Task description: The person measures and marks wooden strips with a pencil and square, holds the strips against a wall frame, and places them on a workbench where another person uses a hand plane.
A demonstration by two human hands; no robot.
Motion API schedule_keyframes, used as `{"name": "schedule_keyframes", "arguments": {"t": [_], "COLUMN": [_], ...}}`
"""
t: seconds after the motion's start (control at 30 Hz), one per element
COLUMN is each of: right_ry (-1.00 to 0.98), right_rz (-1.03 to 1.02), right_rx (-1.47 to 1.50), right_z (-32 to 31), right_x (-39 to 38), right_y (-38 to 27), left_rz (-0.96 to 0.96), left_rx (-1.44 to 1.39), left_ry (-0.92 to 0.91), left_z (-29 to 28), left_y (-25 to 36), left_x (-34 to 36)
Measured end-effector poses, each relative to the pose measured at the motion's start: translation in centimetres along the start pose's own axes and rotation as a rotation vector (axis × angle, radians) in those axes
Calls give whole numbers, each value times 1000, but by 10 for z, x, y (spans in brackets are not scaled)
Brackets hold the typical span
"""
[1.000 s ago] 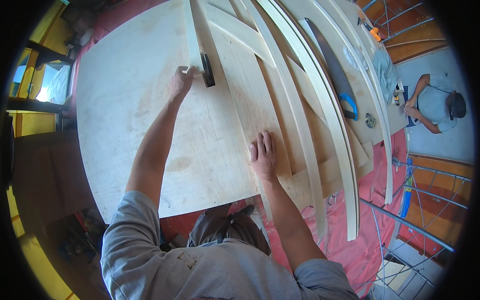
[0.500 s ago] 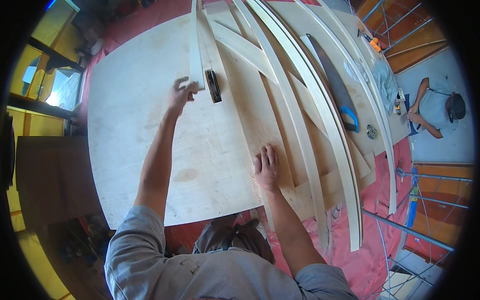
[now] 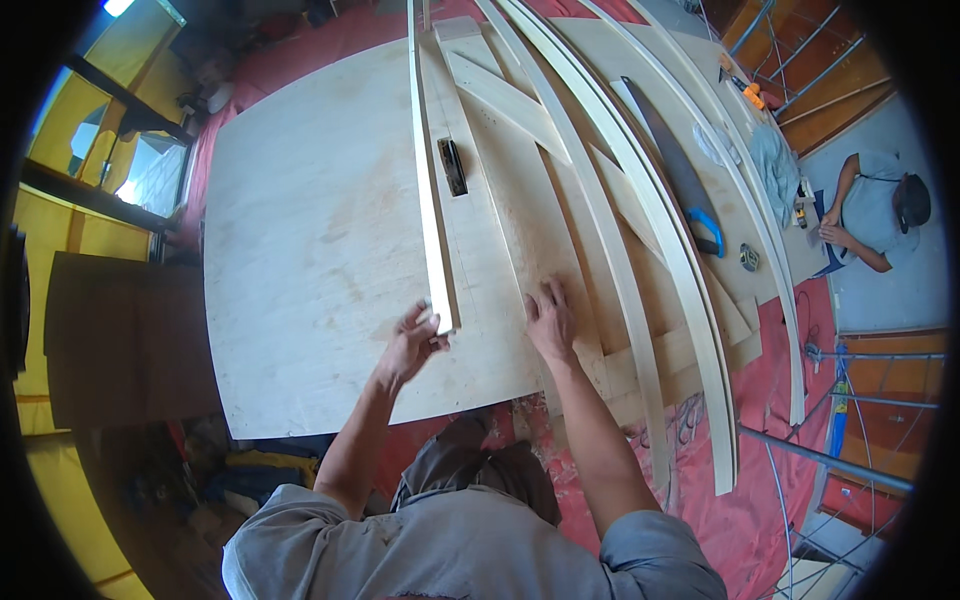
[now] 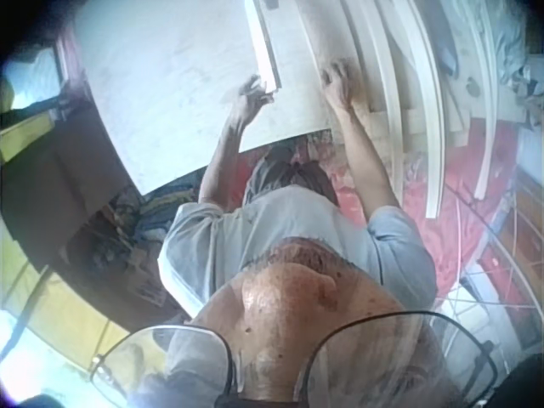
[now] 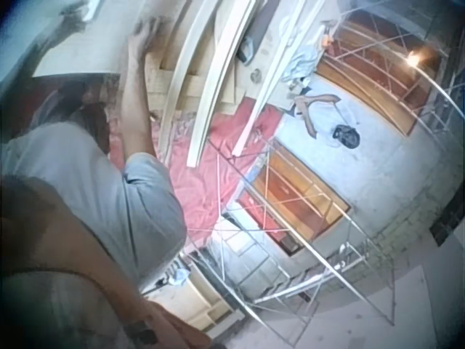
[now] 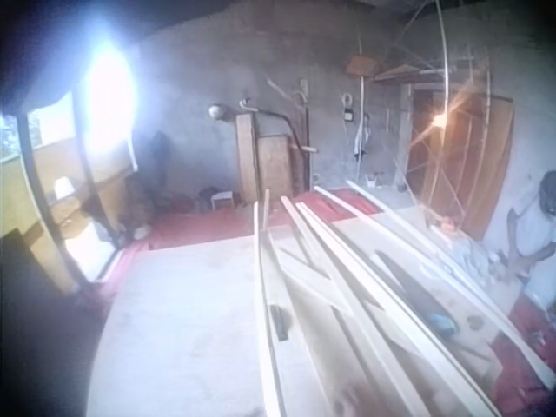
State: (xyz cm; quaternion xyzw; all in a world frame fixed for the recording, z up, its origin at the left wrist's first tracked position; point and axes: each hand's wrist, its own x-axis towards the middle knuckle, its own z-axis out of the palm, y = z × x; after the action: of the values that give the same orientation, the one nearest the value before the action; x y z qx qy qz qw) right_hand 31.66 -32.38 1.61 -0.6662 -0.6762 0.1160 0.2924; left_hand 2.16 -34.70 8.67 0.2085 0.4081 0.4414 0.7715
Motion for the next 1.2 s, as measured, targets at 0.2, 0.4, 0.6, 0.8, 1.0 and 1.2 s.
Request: {"name": "schedule_keyframes", "arguments": {"t": [0.2,0.4,0.6,0.8,1.0,1.2], "right_ry": [-513,-840,-642,-676,-709,-679], "right_rz": [662,642,339,401,406,188], "right_rx": [1064,1320,877,1017,1046,776], "right_z": [-40,-93,-110,-151,-216,-255], "right_x": [-18,-27,-76,-163,-270,-353], "right_y": [-115,-167,-151,-128,-109,-98], "left_rz": [-248,-459,-533,-355,-183,-66], "left_rx": [-464,-355,189,277,-139,-181], "left_ry": [-360,-569,-535,-205,-100,-296], "left_z": [15,35,42,34,57,143], "left_y": [-59,-106,-149,-179,-175,-169], "left_x": [-79,-113,-129,-154,-175,-192]}}
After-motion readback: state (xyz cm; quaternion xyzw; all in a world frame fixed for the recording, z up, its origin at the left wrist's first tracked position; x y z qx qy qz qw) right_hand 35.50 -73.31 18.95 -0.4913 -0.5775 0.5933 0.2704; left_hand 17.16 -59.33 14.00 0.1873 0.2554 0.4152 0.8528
